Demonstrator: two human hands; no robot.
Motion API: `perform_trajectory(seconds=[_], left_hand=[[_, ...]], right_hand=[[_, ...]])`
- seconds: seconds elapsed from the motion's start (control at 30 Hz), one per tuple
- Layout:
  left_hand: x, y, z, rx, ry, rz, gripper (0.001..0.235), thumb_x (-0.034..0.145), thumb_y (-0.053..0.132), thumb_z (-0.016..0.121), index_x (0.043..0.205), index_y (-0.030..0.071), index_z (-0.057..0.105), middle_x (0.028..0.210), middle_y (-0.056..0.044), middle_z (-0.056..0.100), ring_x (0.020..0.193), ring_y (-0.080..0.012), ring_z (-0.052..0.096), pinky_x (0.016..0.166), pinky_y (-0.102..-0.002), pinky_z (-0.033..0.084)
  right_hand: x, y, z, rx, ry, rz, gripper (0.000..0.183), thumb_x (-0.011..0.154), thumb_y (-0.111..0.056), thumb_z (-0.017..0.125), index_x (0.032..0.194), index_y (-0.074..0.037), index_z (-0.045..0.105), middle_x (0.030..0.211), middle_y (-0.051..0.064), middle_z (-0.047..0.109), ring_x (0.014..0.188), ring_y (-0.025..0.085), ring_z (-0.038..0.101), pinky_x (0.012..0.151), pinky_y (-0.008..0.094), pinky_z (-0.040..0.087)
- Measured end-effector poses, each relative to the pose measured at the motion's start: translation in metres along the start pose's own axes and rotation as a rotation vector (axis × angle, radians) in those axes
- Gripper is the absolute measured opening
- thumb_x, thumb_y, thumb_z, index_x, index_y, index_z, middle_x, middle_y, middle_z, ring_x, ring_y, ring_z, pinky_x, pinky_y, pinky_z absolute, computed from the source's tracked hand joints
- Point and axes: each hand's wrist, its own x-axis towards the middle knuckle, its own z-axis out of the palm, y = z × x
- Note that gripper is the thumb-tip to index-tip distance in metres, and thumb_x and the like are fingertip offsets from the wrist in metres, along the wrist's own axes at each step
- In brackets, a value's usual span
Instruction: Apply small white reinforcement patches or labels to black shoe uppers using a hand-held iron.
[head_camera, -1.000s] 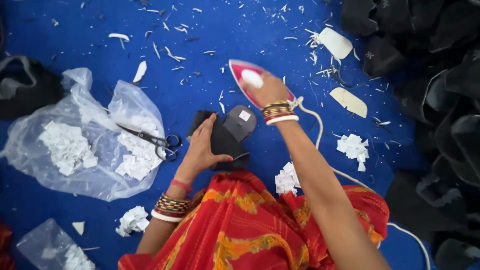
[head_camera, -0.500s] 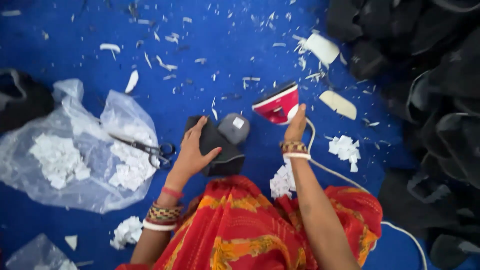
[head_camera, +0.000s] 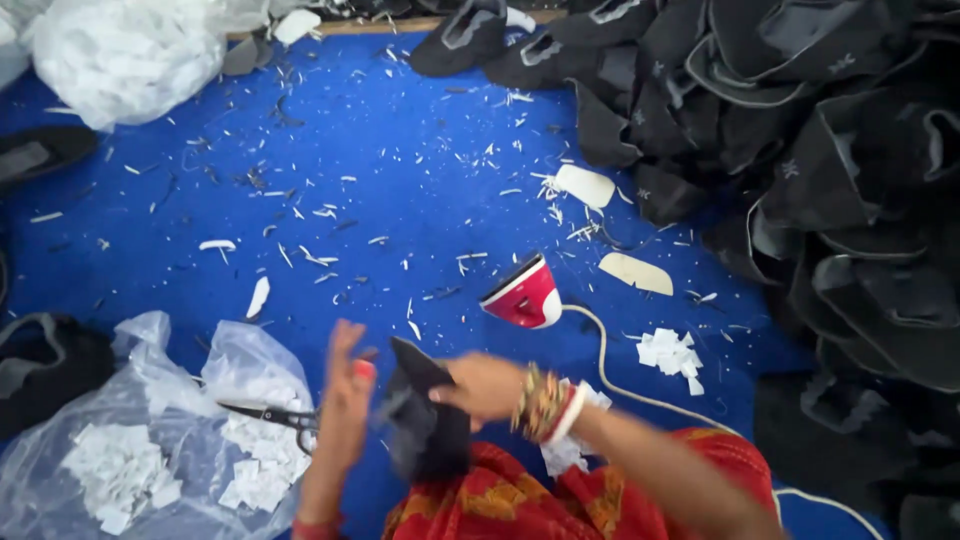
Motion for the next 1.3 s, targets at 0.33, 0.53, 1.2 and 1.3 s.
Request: perform_trajectory(seconds=[0.33, 0.53, 1.2, 1.3], left_hand=[[-0.004, -0.015, -0.042, -0.105, 0.178, -0.247, 0.071, 0.107, 0.051, 0.039, 0.155, 0.0, 0.037, 0.15, -0.02, 0.049, 0.132, -0.03, 0.054, 0.101, -0.043, 0.05], [-0.007, -0.003, -0.036, -0.036, 0.137, -0.266, 0.062, 0.111, 0.043, 0.041, 0.151, -0.003, 0.044, 0.15, -0.019, 0.05, 0.133, -0.0299, 0.054, 0.101, -0.04, 0.05], [-0.019, -0.016, -0.019, -0.08, -0.071, -0.225, 0.036, 0.106, 0.017, 0.058, 0.138, 0.003, 0.06, 0.132, -0.01, 0.067, 0.12, -0.0173, 0.065, 0.104, -0.032, 0.051], [-0.021, 0.021, 0.0, 0.284, -0.096, -0.037, 0.037, 0.098, 0.02, 0.067, 0.134, 0.009, 0.064, 0.132, -0.01, 0.067, 0.122, -0.0265, 0.064, 0.104, -0.039, 0.05]], right_hand=[[0.045, 0.058, -0.248, -0.56, 0.994, -0.783, 0.022, 0.074, -0.031, 0.068, 0.079, -0.009, 0.07, 0.082, 0.012, 0.071, 0.079, 0.028, 0.073, 0.074, 0.039, 0.061], [-0.131, 0.142, -0.187, -0.32, 1.612, -0.34, 0.008, 0.101, -0.01, 0.073, 0.108, -0.007, 0.073, 0.099, 0.004, 0.07, 0.084, 0.018, 0.068, 0.077, 0.031, 0.056], [-0.411, 0.347, -0.014, -0.679, 1.588, 1.093, 0.067, 0.072, -0.03, 0.092, 0.128, -0.006, 0.064, 0.129, 0.027, 0.061, 0.114, 0.048, 0.062, 0.095, 0.056, 0.052], [-0.404, 0.26, -0.014, -0.793, 1.583, 0.765, 0.061, 0.084, -0.022, 0.093, 0.133, -0.003, 0.062, 0.129, 0.021, 0.063, 0.115, 0.037, 0.066, 0.1, 0.046, 0.055]])
